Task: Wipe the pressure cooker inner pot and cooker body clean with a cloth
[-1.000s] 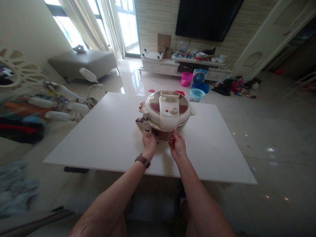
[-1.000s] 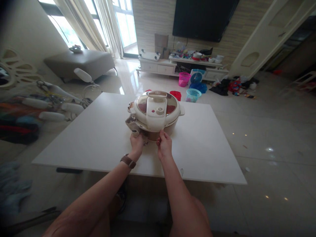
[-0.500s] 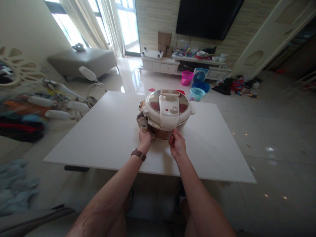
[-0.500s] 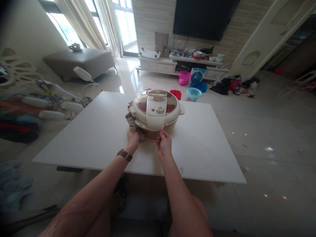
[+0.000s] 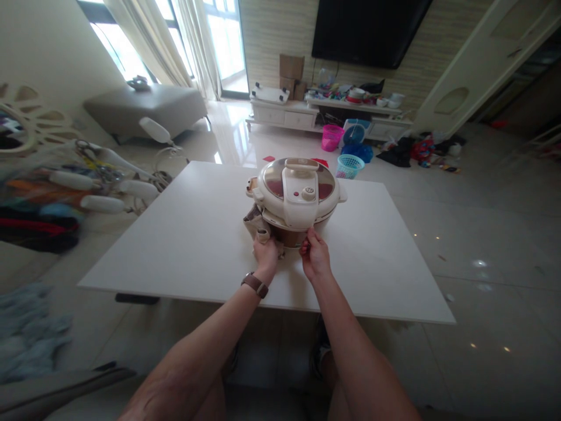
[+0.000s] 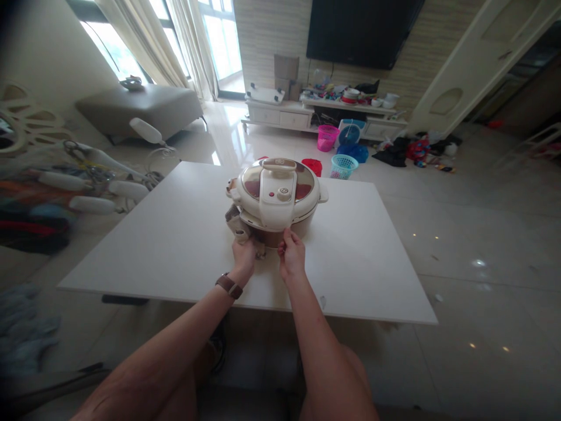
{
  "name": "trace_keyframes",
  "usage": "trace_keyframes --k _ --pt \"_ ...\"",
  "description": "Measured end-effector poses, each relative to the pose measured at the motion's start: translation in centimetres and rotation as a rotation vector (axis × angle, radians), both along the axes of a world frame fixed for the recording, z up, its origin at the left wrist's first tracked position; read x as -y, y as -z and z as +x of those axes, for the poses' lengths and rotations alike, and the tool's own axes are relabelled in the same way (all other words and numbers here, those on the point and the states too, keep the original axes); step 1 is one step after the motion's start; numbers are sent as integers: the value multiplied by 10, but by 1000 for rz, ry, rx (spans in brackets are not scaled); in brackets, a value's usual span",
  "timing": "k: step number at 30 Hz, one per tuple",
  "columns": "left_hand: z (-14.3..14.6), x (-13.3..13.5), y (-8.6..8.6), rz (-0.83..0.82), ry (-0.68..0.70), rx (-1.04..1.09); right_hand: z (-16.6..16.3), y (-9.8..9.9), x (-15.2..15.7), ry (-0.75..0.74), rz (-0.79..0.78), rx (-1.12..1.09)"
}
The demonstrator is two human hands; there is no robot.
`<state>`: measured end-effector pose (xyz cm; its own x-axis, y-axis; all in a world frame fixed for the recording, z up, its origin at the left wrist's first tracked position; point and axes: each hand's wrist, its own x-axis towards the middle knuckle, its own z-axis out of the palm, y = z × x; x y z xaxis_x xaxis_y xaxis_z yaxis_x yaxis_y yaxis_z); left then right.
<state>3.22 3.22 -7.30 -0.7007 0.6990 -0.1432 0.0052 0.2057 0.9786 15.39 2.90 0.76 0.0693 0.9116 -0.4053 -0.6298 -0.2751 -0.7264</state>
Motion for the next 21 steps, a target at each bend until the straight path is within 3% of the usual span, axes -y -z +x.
trace_keyframes --k 9,21 --pt "10 9 -5 67 -22 76 1 1 0 -8 22 55" --pt "10 9 -2 32 -22 58 0 3 -1 -9 22 39"
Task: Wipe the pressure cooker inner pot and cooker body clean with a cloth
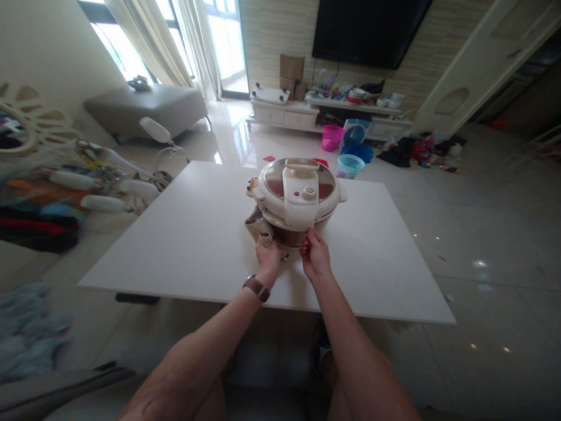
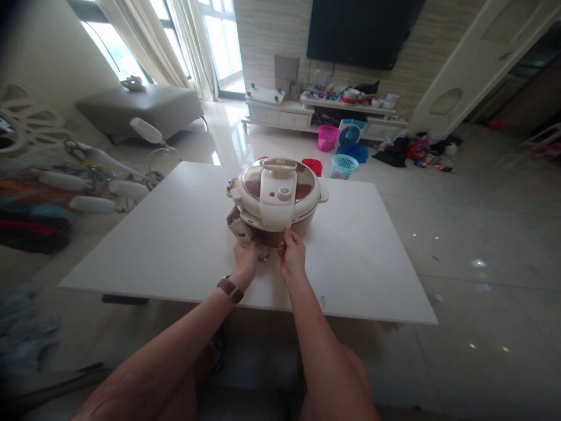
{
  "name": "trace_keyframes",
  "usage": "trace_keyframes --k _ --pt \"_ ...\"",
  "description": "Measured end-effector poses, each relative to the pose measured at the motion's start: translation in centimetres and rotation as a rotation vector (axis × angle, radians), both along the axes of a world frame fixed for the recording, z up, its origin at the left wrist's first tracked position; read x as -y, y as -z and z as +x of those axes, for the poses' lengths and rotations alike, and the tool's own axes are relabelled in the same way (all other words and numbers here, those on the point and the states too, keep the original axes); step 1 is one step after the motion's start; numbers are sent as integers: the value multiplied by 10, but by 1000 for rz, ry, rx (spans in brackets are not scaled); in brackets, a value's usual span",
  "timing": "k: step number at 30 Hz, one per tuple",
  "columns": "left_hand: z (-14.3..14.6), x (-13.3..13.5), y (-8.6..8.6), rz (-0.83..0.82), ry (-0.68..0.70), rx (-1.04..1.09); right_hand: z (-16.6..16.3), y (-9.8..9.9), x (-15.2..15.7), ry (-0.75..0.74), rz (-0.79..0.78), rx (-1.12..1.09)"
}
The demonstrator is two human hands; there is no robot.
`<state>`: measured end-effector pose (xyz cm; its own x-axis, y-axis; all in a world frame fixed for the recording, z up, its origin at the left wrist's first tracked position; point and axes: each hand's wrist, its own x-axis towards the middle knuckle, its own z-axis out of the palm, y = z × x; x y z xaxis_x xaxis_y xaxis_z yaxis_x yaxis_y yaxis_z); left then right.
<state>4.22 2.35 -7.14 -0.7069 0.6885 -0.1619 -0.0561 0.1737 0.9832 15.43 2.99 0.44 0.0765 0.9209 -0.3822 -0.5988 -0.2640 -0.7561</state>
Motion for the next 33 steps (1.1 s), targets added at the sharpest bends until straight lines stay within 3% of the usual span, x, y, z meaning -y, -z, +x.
trace_keyframes --k 33 --pt "0 -1 2 15 -10 -6 2 0 0 -14 1 28"
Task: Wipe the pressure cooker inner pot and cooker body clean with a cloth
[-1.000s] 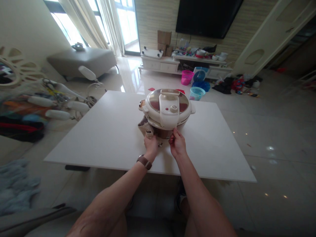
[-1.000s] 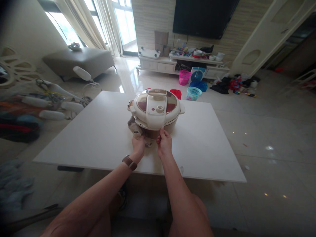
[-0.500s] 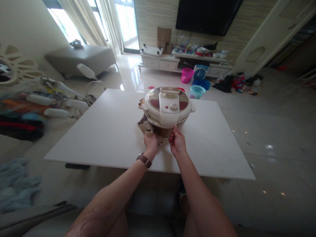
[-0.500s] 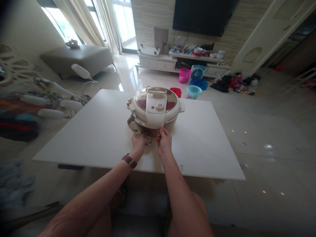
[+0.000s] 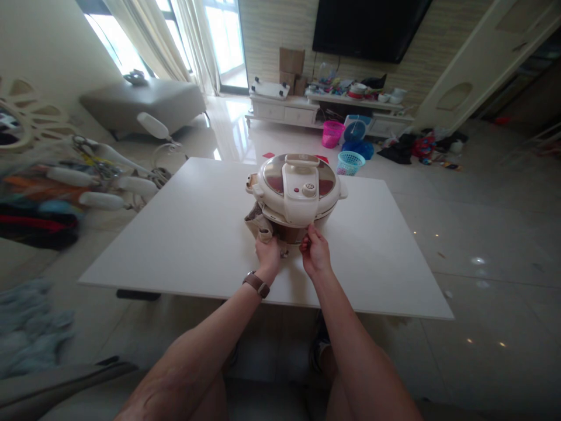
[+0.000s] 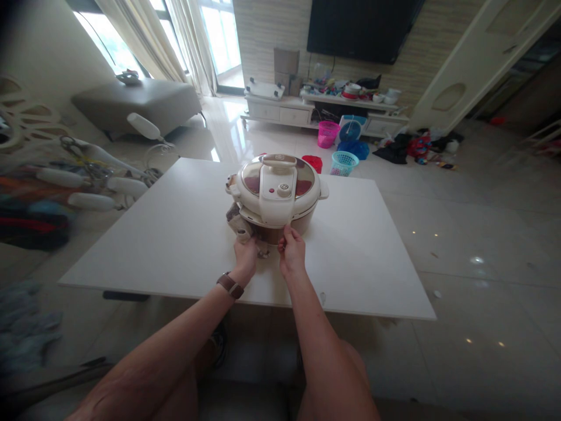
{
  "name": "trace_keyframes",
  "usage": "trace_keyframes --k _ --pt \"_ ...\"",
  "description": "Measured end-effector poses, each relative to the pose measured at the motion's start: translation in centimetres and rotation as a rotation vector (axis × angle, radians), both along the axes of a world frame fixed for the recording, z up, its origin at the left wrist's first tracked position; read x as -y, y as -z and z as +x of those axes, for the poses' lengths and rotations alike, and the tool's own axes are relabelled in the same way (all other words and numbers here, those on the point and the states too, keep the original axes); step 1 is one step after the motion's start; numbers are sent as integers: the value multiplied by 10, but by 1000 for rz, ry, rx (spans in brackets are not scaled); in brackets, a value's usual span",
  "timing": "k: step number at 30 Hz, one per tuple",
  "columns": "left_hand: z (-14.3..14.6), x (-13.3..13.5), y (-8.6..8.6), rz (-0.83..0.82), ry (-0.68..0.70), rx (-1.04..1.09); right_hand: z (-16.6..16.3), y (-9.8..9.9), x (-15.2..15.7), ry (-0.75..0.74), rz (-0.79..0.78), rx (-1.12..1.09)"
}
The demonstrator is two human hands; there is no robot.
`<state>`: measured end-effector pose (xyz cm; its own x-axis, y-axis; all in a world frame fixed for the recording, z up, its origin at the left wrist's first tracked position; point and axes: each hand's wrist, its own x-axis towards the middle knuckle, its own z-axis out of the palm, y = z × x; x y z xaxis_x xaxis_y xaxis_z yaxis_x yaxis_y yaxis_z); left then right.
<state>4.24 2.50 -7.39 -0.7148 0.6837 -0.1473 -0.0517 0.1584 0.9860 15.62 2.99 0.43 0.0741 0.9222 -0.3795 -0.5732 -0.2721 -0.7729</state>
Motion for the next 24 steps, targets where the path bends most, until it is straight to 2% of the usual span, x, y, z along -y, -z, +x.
trace_keyframes --k 24 --pt "1 1 -3 -31 0 -8 0 0 1 0 4 -30"
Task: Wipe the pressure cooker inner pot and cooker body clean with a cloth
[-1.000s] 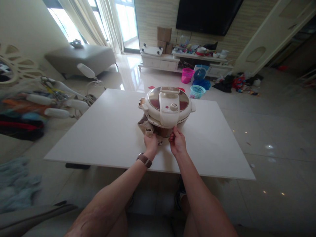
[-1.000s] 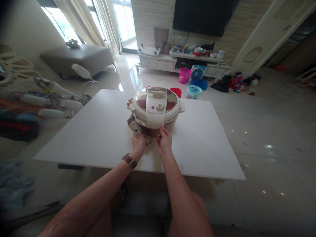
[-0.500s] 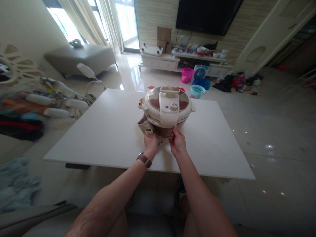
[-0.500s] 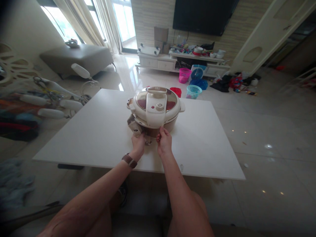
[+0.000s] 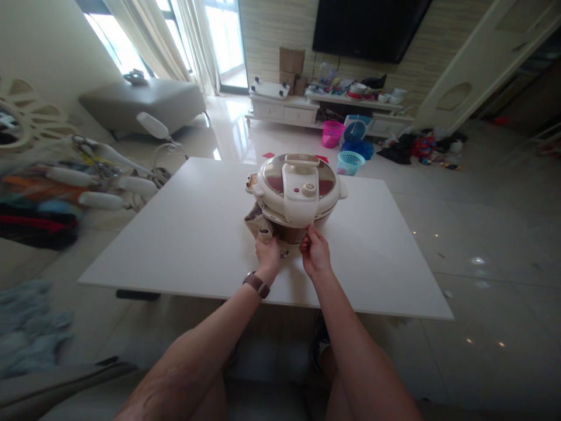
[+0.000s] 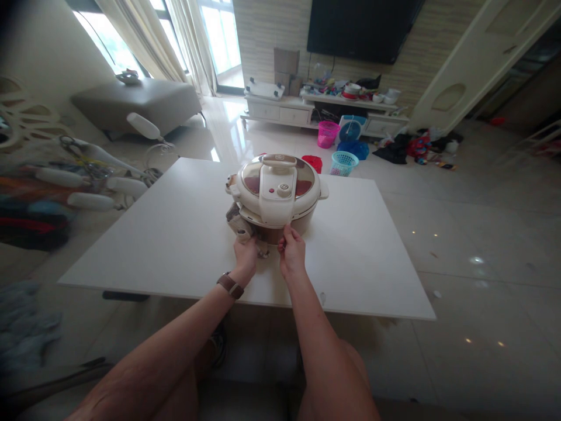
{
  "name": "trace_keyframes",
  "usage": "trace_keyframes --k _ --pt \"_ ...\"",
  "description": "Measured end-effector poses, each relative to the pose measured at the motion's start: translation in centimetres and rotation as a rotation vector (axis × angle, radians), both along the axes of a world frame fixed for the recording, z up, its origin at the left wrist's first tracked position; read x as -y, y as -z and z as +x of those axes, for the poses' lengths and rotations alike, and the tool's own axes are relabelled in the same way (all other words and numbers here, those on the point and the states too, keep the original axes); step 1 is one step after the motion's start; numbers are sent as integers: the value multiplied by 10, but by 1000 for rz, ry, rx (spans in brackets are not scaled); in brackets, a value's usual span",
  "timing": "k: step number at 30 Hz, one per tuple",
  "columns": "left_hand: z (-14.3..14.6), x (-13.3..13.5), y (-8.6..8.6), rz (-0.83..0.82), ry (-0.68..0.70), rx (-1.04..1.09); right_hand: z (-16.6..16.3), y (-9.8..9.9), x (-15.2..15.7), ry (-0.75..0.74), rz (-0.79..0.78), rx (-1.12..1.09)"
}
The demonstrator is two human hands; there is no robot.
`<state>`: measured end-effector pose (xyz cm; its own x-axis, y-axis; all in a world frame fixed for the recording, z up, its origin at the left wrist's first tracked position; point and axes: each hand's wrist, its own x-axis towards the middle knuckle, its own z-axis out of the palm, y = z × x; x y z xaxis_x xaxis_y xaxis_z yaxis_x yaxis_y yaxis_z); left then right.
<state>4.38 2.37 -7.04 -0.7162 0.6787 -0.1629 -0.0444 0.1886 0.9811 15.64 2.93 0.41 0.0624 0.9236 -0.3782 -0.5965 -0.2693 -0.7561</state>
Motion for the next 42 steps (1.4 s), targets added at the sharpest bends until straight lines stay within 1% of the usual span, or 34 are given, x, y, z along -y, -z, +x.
trace_keyframes --k 6,9,12,15,16,18,20,22,25,30,35,42 --pt "-1 -2 -1 33 -23 47 0 0 0 -1 8 10" --pt "3 2 -5 67 -38 49 0 -1 0 -2 13 13" --pt "19 16 -9 110 -36 40 2 -2 -1 -2 9 24" --pt "43 34 -10 153 24 88 6 -1 -4 14 7 38" --pt "50 39 -11 170 62 119 8 -1 -5 22 8 45" --pt "61 44 -11 197 113 177 11 0 -7 35 9 62" --pt "63 44 -12 212 109 215 13 0 -8 43 11 73" --pt "58 40 -13 214 66 218 14 0 -8 41 11 68" --pt "40 28 -13 202 21 185 15 -1 -7 28 4 44" --pt "13 13 -7 213 4 121 14 -4 -7 33 -27 8" --pt "11 11 -2 211 16 118 14 -5 -8 41 -41 -17" --pt "12 10 -8 204 1 134 13 -3 -8 5 -52 -68"
